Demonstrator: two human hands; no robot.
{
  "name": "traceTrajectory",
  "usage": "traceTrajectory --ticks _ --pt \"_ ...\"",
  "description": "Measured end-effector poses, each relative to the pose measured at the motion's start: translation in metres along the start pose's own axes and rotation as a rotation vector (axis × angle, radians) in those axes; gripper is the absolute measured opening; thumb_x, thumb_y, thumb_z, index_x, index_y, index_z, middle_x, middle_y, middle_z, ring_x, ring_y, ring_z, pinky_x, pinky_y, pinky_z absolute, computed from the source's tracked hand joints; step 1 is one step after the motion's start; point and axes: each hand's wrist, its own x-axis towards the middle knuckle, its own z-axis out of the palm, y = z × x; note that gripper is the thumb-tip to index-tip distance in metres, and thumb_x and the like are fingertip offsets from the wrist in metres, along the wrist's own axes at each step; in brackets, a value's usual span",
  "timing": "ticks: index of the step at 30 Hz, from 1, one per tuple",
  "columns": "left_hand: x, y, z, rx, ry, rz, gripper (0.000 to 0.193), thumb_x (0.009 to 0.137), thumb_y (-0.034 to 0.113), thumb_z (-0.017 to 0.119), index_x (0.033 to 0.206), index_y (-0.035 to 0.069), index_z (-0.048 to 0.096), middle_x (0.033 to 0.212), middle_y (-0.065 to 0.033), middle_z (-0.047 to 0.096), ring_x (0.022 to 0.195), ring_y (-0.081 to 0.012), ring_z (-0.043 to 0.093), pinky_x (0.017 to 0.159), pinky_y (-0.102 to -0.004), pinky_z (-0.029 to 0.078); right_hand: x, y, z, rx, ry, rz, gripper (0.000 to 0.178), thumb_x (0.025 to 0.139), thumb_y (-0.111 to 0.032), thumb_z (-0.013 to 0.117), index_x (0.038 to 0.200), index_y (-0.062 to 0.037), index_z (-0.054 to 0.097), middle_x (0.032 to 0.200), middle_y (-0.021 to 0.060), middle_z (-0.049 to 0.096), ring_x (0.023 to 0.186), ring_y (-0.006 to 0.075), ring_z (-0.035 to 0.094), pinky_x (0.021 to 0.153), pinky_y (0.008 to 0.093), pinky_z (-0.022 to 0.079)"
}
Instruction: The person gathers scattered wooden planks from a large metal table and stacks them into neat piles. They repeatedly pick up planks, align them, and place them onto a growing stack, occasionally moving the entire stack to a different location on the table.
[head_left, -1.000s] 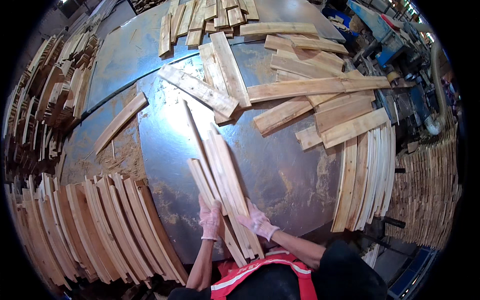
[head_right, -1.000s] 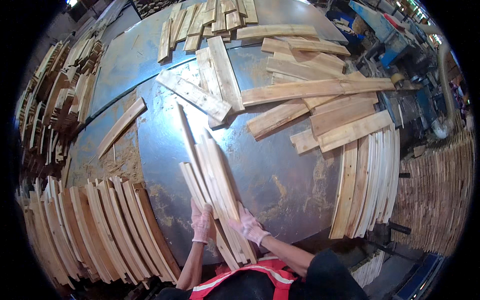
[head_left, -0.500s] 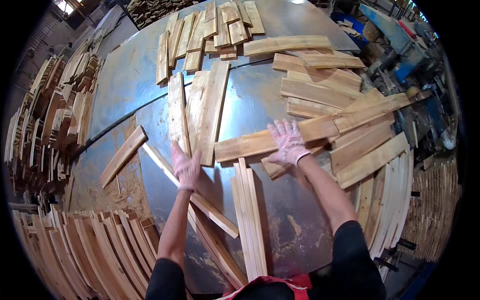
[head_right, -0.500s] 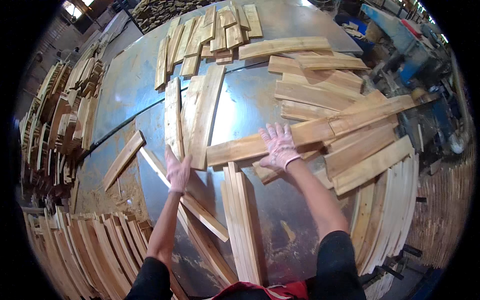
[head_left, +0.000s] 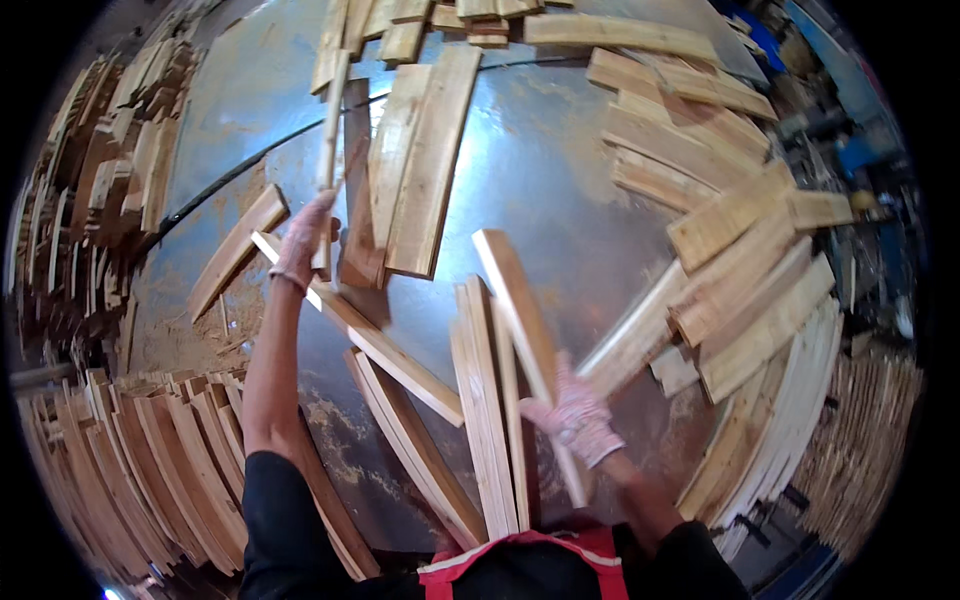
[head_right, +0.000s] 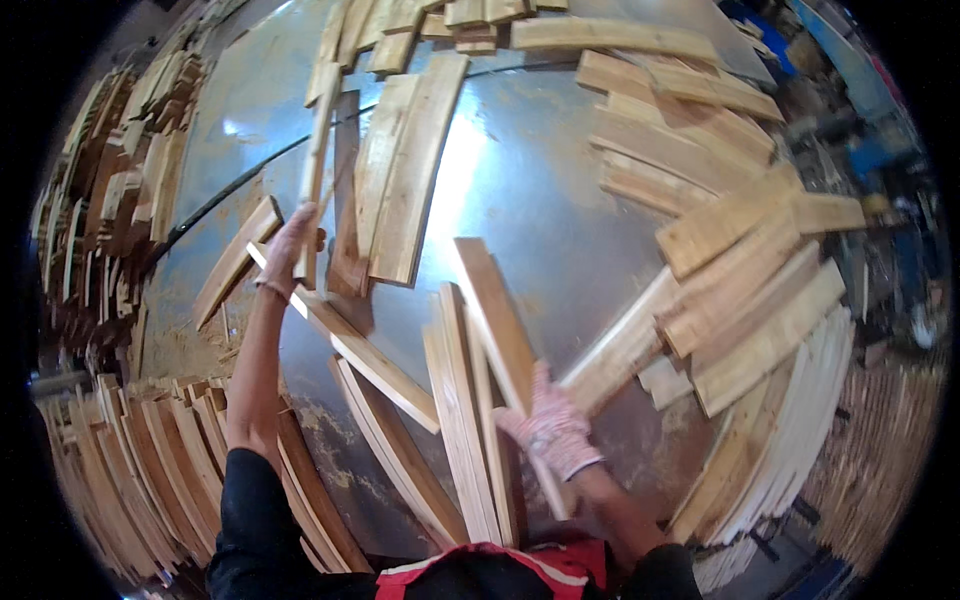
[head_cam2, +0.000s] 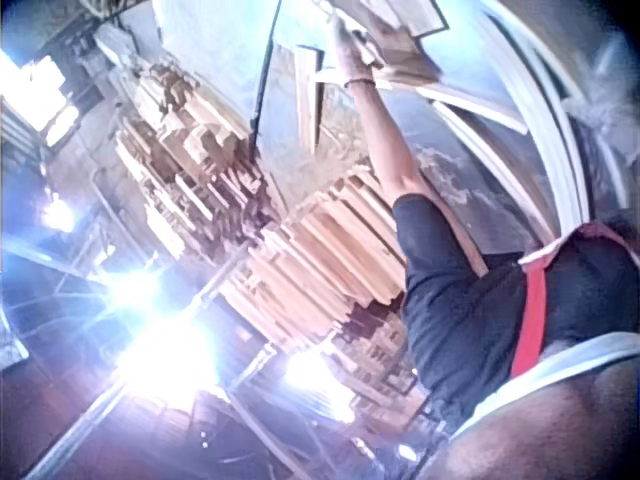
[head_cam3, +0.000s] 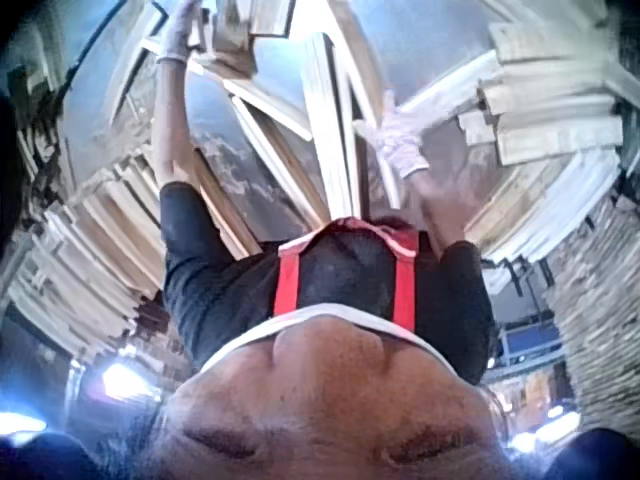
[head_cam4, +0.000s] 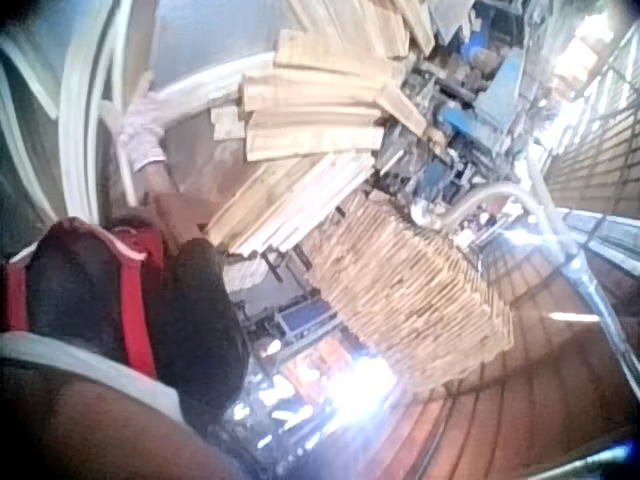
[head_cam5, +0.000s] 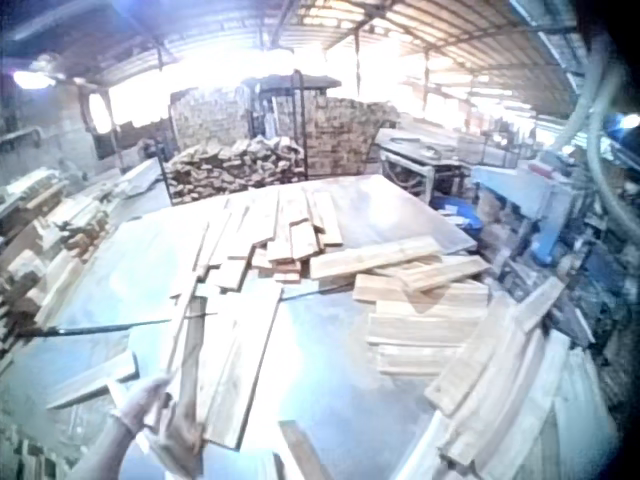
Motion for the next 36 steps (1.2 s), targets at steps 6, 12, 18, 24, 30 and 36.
traceTrajectory --ticks 6,12,18,24,30,36 --pt "-0.165 -0.059 -0.047 -0.509 0.002 -0.093 0.061 0.099 0.042 0.068 0.138 -0.002 0.053 0.121 -0.0111 0.065 0.104 -0.0206 0.064 0.095 -0.0359 0.053 -0.056 0.015 0.107 0.13 0.253 -0.28 0.088 0.092 -0.065 0.056 0.153 -0.0031 0.039 0.143 0.0267 0.047 0.131 0.0407 0.051 0.109 0.0471 0.045" --pt "-0.385 -0.194 -0.027 -0.085 0.001 -0.103 0.068 0.1 0.037 0.063 0.153 0.0 0.042 0.136 -0.0127 0.057 0.121 -0.0221 0.054 0.104 -0.0363 0.044 -0.02 0.039 -0.026 0.086 0.874 -0.05 0.098 0.087 -0.059 0.068 0.158 -0.0029 0.031 0.162 0.0256 0.031 0.146 0.046 0.033 0.117 0.0608 0.032" --pt "-0.444 -0.227 -0.004 0.36 -0.219 -0.276 0.038 0.099 0.034 0.06 0.12 0.003 0.066 0.089 -0.0033 0.067 0.075 -0.0138 0.06 0.067 -0.0306 0.049 0.035 0.098 -0.131 -0.052 1.017 0.364 0.116 0.079 -0.059 0.075 0.162 -0.0006 0.019 0.165 0.0279 0.024 0.15 0.0481 0.025 0.118 0.0582 0.031" --pt "-0.284 -0.132 0.004 0.403 0.224 0.276 0.062 0.099 0.032 0.061 0.144 -0.005 0.04 0.132 -0.0249 0.059 0.117 -0.0319 0.057 0.103 -0.0443 0.043 0.02 0.12 -0.133 -0.193 0.827 0.554 0.108 0.079 -0.045 0.076 0.159 0.0034 0.023 0.158 0.03 0.035 0.146 0.0466 0.034 0.112 0.0533 0.039" --pt "-0.082 -0.112 0.013 0.358 0.417 0.04 0.076 0.084 0.04 0.079 0.135 -0.008 0.05 0.116 -0.027 0.064 0.097 -0.0334 0.062 0.09 -0.0444 0.05 -0.059 0.17 -0.122 -0.285 0.92 0.512 0.083 0.085 -0.016 0.061 0.156 0.0078 0.024 0.145 0.0338 0.048 0.133 0.0448 0.051 0.114 0.0511 0.038" --pt "-0.023 -0.13 -0.025 0.537 0.249 0.198 0.031 0.087 0.025 0.067 0.088 -0.006 0.071 0.091 -0.0188 0.07 0.082 -0.0288 0.068 0.075 -0.0433 0.056 -0.166 0.164 -0.015 -0.723 0.676 0.314 0.077 0.09 -0.027 0.061 0.152 0.0074 0.033 0.149 0.0275 0.049 0.138 0.0427 0.047 0.118 0.054 0.032"
